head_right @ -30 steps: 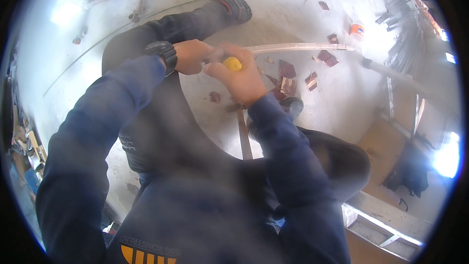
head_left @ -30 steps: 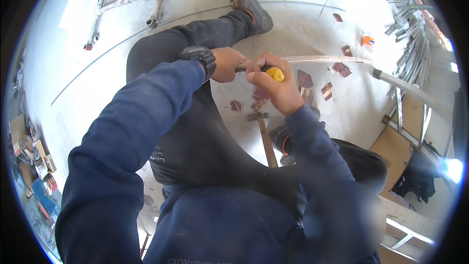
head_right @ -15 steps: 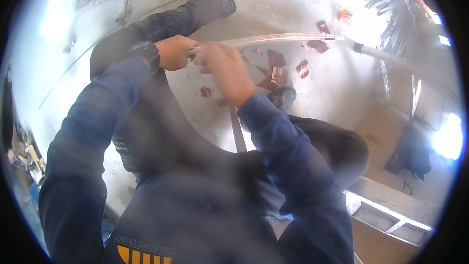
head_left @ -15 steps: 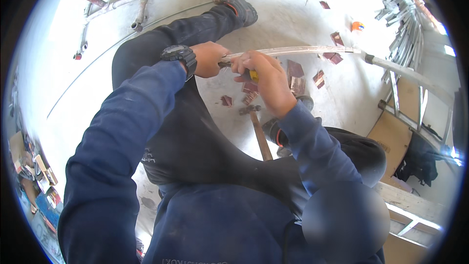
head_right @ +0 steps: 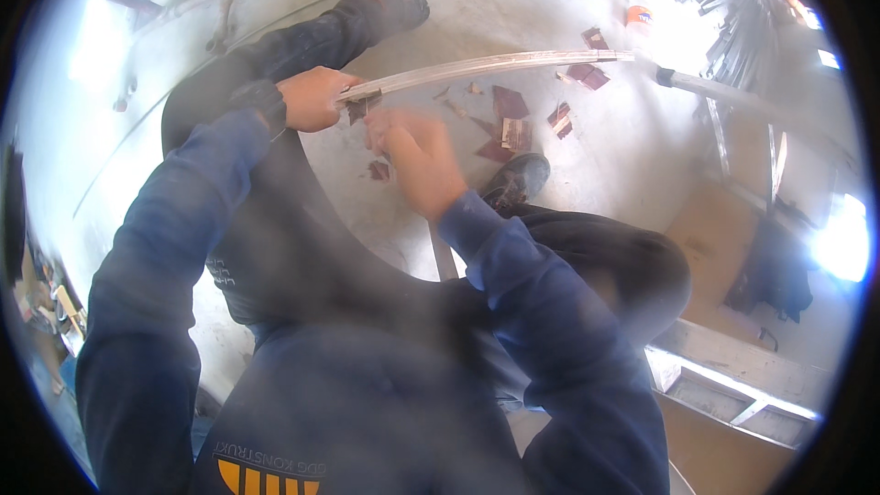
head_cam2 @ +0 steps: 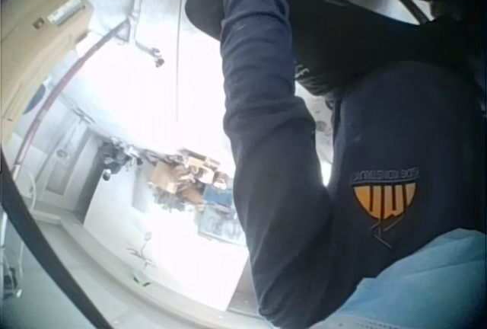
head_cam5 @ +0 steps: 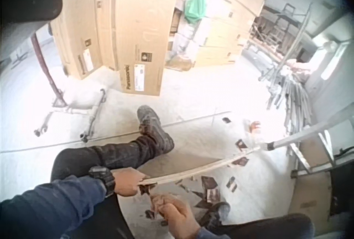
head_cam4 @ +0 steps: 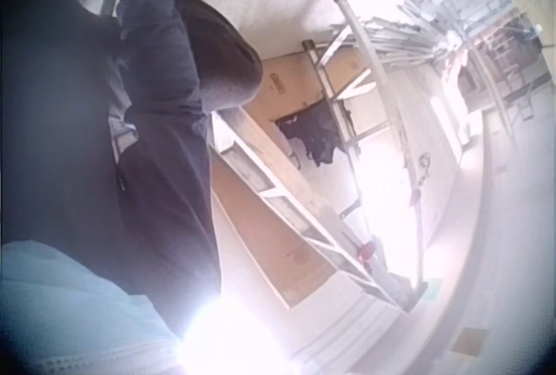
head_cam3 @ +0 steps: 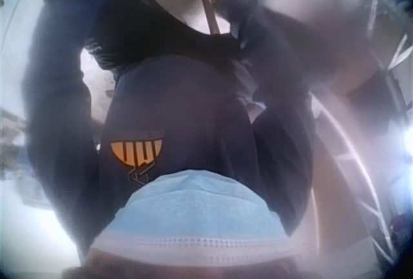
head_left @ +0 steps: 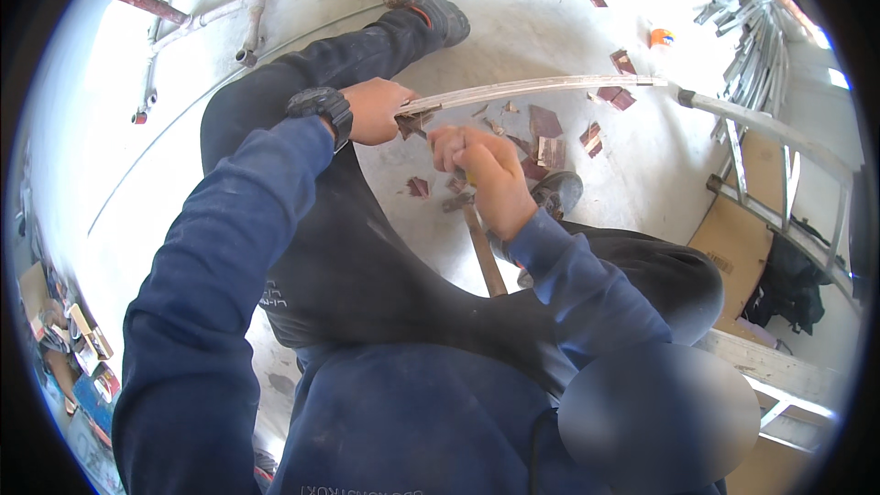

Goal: The person uses a hammer and chisel to pry apart a wooden board, removing small pieces of wood. They repeatedly strike the chisel and pull apart sections of the board.

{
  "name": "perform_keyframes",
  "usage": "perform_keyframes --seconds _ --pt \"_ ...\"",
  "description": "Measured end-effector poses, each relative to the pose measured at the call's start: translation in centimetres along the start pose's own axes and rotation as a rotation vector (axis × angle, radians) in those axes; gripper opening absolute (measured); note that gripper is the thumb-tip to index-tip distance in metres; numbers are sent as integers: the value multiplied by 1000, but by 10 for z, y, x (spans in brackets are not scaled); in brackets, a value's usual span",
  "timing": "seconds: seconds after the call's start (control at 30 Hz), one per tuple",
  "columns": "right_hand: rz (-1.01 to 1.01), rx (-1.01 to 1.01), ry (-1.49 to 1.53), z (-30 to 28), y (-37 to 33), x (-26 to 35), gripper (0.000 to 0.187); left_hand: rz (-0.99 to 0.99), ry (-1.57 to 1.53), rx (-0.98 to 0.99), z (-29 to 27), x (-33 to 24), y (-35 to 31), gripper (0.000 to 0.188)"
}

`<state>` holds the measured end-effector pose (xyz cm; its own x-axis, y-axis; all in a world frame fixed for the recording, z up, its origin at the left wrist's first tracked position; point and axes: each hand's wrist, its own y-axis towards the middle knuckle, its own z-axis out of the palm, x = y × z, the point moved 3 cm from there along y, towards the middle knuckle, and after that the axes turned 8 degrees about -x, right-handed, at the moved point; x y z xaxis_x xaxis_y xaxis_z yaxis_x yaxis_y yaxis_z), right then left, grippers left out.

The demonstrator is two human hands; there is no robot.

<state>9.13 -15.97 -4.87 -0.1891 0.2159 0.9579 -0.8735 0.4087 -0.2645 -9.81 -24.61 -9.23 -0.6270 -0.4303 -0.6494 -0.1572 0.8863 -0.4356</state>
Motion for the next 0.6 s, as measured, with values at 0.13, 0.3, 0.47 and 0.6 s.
perform_keyframes --seconds 0.13,0.3,0.47,0.6 --pt "-66 11 5 -6 -16 -8 20 16 -3 -56 3 5 0 51" --pt "-149 -33 10 -4 -34 -17 21 78 32 -105 3 9 5 54" --pt "144 -139 14 -15 -32 -12 13 39 27 -74 4 8 4 49" --pt "258 -167 -5 -28 -16 5 10 -29 19 -33 3 4 3 45"
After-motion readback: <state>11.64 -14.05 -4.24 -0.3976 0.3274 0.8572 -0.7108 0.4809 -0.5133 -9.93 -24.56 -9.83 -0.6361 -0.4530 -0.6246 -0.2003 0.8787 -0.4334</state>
